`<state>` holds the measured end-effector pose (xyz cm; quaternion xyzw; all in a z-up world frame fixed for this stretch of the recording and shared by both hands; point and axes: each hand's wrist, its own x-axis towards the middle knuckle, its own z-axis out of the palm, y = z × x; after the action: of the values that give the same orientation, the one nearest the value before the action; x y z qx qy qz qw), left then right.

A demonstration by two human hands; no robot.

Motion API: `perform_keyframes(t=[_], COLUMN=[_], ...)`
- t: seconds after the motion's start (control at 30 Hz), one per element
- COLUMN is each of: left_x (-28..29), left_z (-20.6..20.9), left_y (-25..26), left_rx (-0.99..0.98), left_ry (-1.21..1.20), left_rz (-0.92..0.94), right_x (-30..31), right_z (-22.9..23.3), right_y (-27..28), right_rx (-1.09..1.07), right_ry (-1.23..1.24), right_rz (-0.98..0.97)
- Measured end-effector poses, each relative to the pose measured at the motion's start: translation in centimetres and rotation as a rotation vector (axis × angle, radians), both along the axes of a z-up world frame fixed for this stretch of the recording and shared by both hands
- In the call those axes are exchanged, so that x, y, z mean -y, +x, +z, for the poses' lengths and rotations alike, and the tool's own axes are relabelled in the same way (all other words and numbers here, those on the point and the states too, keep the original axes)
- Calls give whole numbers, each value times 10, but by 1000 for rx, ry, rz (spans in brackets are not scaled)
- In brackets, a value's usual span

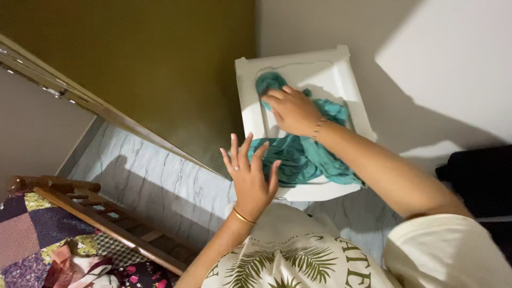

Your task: The person wipes the interior and exterior surfaces of two green plastic containers using a teal cloth. The person then places the cloth into one container and sets the containers aside on the bed.

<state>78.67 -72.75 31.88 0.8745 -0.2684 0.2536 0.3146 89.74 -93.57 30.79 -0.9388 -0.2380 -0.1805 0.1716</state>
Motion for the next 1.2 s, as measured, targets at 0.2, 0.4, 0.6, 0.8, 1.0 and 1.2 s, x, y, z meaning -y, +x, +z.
perform_keyframes(t=[0.2, 0.4, 0.6, 0.8, 1.0, 1.2], left_x=[2, 5, 11, 4, 7, 12], left_z=[-7, -1, -2, -15, -23, -24], left_y=[1, 2, -2, -10, -17, -15], left_rx=[-155, -288, -195, -76, 6, -81], left_ry=[-112, -188, -158, -208, -234, -73], left_rz=[-24, -111, -71, 29, 122, 97], right_x=[10, 14, -8, -20, -33, -23], right_z=[29, 34, 16, -14, 13, 14], right_y=[-97, -50, 98, 73, -59, -44], right_rx=[-465, 286, 145, -74, -224, -130], right_ry=[-127, -137, 291, 44, -109, -158], right_rz=[266, 333, 52, 190, 541, 478])
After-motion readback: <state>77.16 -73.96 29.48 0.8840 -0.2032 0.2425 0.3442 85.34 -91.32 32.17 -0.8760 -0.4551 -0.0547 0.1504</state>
